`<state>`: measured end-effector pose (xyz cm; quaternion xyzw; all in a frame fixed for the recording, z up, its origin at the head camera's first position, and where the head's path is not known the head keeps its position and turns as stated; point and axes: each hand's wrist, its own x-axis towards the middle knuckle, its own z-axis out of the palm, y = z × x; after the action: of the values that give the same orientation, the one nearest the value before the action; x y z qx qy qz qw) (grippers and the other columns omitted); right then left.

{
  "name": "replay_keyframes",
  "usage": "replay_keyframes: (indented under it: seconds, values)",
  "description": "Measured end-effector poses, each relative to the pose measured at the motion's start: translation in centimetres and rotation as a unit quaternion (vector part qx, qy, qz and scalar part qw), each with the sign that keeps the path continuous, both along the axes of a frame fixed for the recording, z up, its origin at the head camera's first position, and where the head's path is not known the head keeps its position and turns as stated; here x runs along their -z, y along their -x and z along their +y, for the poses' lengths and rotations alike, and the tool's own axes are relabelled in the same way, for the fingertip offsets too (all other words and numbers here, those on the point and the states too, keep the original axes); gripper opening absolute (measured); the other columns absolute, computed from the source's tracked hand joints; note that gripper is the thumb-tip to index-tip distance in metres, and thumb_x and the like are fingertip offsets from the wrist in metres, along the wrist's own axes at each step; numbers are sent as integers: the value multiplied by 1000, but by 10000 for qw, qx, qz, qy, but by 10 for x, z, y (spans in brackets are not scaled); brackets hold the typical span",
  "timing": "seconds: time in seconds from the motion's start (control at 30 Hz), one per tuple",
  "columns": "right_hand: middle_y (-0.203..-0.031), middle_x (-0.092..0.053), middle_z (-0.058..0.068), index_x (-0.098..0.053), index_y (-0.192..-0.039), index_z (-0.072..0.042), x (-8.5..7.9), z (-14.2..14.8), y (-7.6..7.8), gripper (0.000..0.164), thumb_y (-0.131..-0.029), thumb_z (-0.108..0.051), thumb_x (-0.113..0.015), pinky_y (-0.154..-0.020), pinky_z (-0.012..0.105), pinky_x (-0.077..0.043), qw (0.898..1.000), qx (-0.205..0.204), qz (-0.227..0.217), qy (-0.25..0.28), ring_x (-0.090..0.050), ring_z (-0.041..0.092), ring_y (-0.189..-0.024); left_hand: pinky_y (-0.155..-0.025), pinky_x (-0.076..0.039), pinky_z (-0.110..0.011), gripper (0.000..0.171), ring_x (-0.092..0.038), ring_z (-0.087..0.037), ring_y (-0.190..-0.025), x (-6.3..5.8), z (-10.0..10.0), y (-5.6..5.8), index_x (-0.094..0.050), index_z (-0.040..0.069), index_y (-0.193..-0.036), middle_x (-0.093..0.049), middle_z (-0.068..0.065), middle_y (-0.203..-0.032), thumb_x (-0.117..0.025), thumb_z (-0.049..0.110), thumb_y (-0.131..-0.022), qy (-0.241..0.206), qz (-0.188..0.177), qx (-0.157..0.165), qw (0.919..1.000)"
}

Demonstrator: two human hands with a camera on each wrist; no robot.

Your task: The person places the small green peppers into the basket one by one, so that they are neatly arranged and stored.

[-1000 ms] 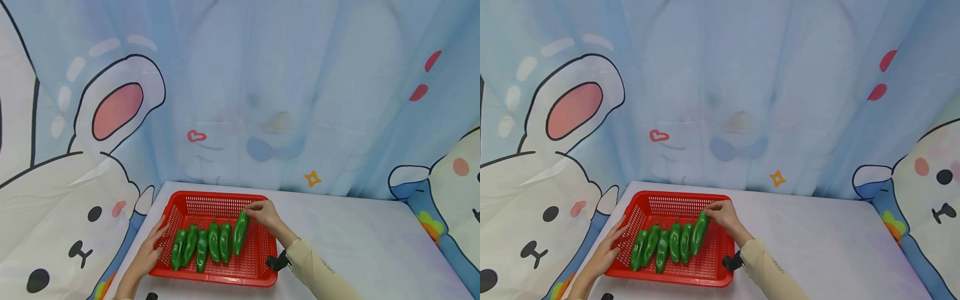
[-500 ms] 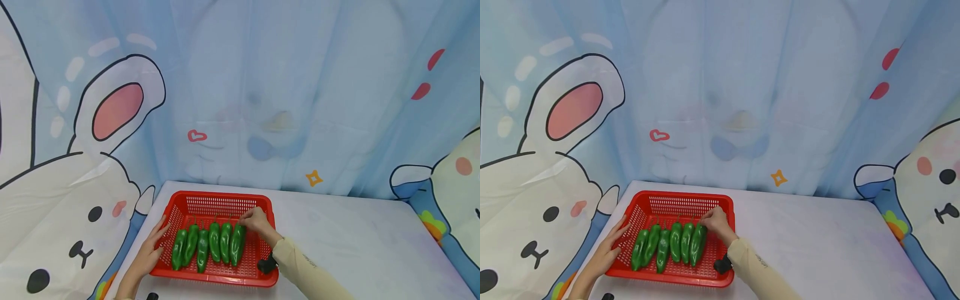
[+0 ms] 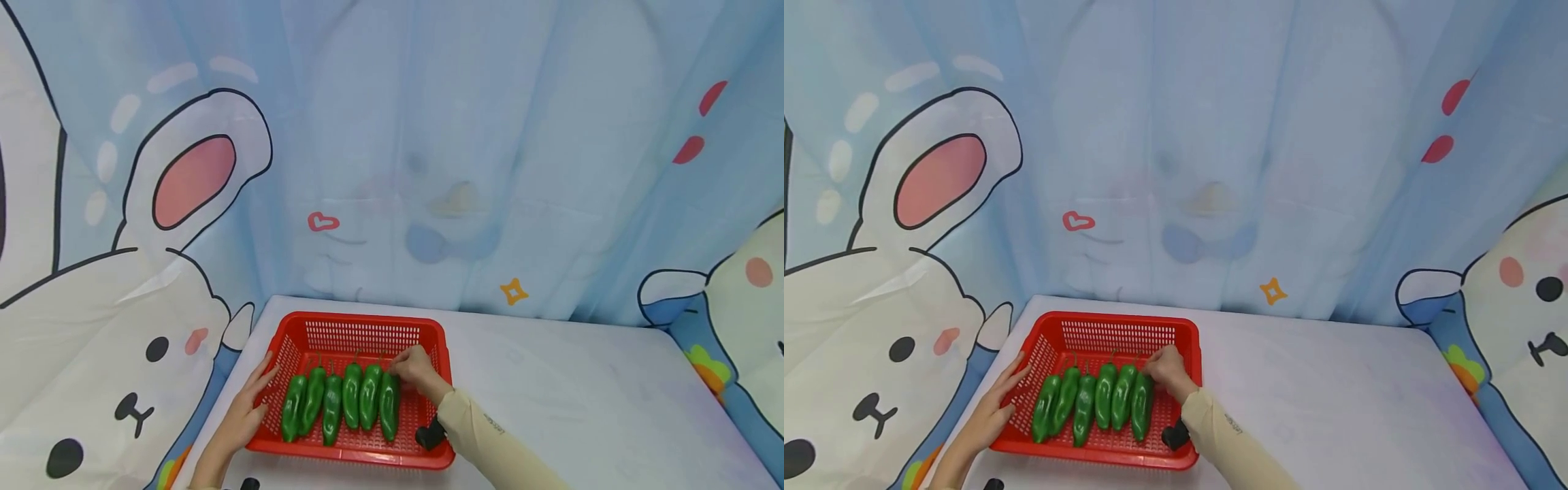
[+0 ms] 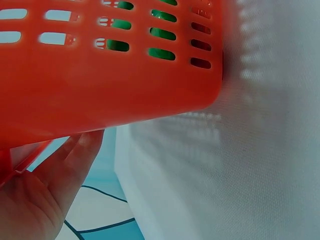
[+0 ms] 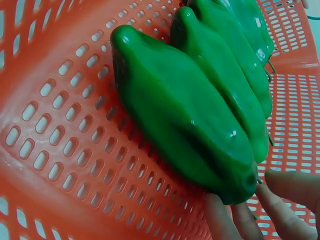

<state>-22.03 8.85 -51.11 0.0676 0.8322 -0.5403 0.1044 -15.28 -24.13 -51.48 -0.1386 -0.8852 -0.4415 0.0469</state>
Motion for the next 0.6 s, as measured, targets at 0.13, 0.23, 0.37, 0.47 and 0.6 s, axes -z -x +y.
replay_keyframes:
  seconds: [0.13, 0.23, 0.37, 0.47, 0.6]
  values:
    - [-84, -68, 13, -74, -87, 7, -3, 1, 1, 10, -85, 1, -67, -66, 47, -59, 9999, -38, -99, 65, -69, 26, -77, -107, -24, -68, 71, -22, -45, -144, -2, 1, 3, -44, -8, -144, -24, -18, -160, -48, -16, -73, 100, 86, 46, 9999]
    - [-92, -67, 16, -71, -96, 10, -8, 1, 3, 16, -85, -1, -67, -69, 48, -58, 9998, -30, -119, 153, -69, 28, -82, -107, -24, -67, 71, -22, -45, -144, -3, 0, 5, -43, -7, -145, -23, -17, -161, -47, -15, -74, 223, 112, 49, 9997]
    - [-104, -65, 20, -64, -115, 12, -19, 2, 8, 32, -87, -5, -66, -75, 49, -58, 9994, 93, -200, 268, -67, 31, -89, -105, -26, -69, 71, -26, -46, -142, -5, -1, 8, -43, -7, -144, -25, -19, -160, -49, -13, -74, 484, 315, 24, 9983]
    - [-112, -64, 23, -59, -124, 10, -30, 4, 12, 39, -91, -10, -65, -80, 51, -56, 9987, 124, -235, 438, -65, 37, -99, -103, -27, -72, 69, -28, -49, -139, -9, -1, 10, -43, -7, -144, -29, -22, -157, -50, -11, -76, 704, 488, -38, 9963]
    - [-124, -59, 27, -55, -130, 9, -46, 11, 15, 43, -94, -13, -62, -87, 57, -52, 9959, 9, -124, 899, -59, 45, -114, -100, -27, -75, 66, -27, -52, -138, -20, 0, 16, -43, -5, -145, -33, -24, -155, -52, -7, -80, 925, 629, -63, 9937]
